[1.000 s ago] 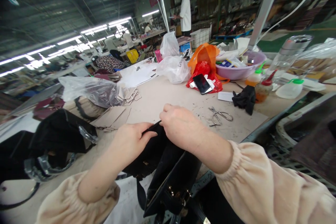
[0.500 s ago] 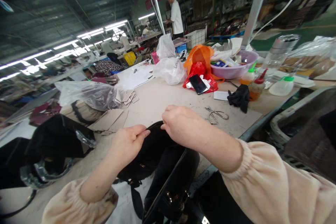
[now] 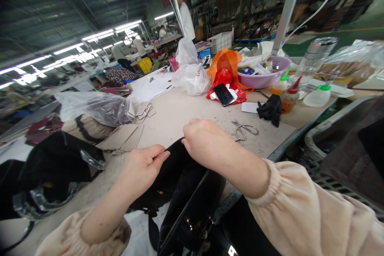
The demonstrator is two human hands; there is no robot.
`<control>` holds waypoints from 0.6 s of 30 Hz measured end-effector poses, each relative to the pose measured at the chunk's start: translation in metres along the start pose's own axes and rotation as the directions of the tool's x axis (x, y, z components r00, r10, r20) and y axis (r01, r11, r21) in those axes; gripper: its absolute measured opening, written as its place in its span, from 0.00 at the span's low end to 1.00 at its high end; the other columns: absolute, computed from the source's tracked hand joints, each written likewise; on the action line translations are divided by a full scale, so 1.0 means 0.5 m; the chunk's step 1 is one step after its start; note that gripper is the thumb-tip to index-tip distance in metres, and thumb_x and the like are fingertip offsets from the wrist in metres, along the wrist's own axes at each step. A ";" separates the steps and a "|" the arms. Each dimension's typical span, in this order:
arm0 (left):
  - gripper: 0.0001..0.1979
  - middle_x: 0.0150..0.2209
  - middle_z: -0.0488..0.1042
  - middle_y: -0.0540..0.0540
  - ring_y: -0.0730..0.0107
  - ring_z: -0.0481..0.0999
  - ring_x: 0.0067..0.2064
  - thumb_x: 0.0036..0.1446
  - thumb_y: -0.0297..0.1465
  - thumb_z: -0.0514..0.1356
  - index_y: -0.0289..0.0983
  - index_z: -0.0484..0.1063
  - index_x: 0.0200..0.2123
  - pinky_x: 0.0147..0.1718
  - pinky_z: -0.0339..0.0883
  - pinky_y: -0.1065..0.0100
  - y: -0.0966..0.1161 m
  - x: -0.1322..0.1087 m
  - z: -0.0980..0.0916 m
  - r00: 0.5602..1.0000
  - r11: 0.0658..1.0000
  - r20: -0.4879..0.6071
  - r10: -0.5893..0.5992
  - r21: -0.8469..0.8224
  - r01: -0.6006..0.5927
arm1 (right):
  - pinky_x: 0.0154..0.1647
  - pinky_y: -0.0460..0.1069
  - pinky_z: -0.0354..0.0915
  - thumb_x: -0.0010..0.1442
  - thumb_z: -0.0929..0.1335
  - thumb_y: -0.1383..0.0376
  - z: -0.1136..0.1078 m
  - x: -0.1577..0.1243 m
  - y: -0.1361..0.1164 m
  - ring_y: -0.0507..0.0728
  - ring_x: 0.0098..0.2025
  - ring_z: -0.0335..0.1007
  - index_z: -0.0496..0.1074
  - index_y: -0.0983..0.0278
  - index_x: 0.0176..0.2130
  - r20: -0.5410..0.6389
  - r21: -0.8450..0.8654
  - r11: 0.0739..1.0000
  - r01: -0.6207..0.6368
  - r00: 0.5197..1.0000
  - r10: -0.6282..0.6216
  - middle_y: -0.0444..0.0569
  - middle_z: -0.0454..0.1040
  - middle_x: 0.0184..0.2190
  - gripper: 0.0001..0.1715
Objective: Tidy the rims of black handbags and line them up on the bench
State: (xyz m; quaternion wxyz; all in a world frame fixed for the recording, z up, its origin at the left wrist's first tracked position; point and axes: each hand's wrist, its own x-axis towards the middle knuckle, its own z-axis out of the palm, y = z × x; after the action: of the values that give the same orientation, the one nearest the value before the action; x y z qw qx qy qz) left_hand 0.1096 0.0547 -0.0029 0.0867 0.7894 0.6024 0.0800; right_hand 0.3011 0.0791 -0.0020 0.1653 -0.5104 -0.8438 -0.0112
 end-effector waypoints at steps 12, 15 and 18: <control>0.14 0.30 0.78 0.49 0.69 0.74 0.29 0.63 0.36 0.48 0.43 0.73 0.41 0.29 0.56 0.69 0.014 0.003 -0.014 0.995 0.998 0.078 0.056 0.018 -0.057 | 0.30 0.48 0.58 0.58 0.63 0.65 0.012 0.006 -0.002 0.56 0.31 0.69 0.72 0.65 0.28 -0.030 0.011 1.000 0.005 1.000 -0.005 0.49 0.73 0.28 0.11; 0.18 0.25 0.76 0.48 0.69 0.72 0.27 0.63 0.40 0.48 0.40 0.74 0.29 0.26 0.55 0.70 0.016 0.019 -0.021 0.991 0.999 0.128 0.034 0.027 -0.038 | 0.30 0.49 0.58 0.58 0.63 0.65 0.013 0.005 -0.002 0.56 0.30 0.69 0.72 0.65 0.28 -0.027 0.001 1.000 0.001 1.000 -0.001 0.49 0.73 0.28 0.11; 0.19 0.24 0.75 0.47 0.68 0.73 0.27 0.62 0.40 0.49 0.38 0.72 0.26 0.26 0.55 0.69 0.022 0.036 -0.018 0.992 0.993 0.093 0.080 0.078 -0.087 | 0.29 0.49 0.58 0.58 0.63 0.65 0.014 0.005 -0.003 0.56 0.30 0.69 0.73 0.65 0.28 -0.040 -0.011 1.000 -0.006 0.999 0.005 0.50 0.73 0.27 0.11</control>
State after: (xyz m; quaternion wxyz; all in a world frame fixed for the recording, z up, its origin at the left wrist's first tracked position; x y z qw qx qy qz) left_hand 0.1225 0.0695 0.0087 0.0780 0.8195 0.5673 0.0234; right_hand 0.2968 0.0819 -0.0075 0.1792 -0.5134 -0.8389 -0.0258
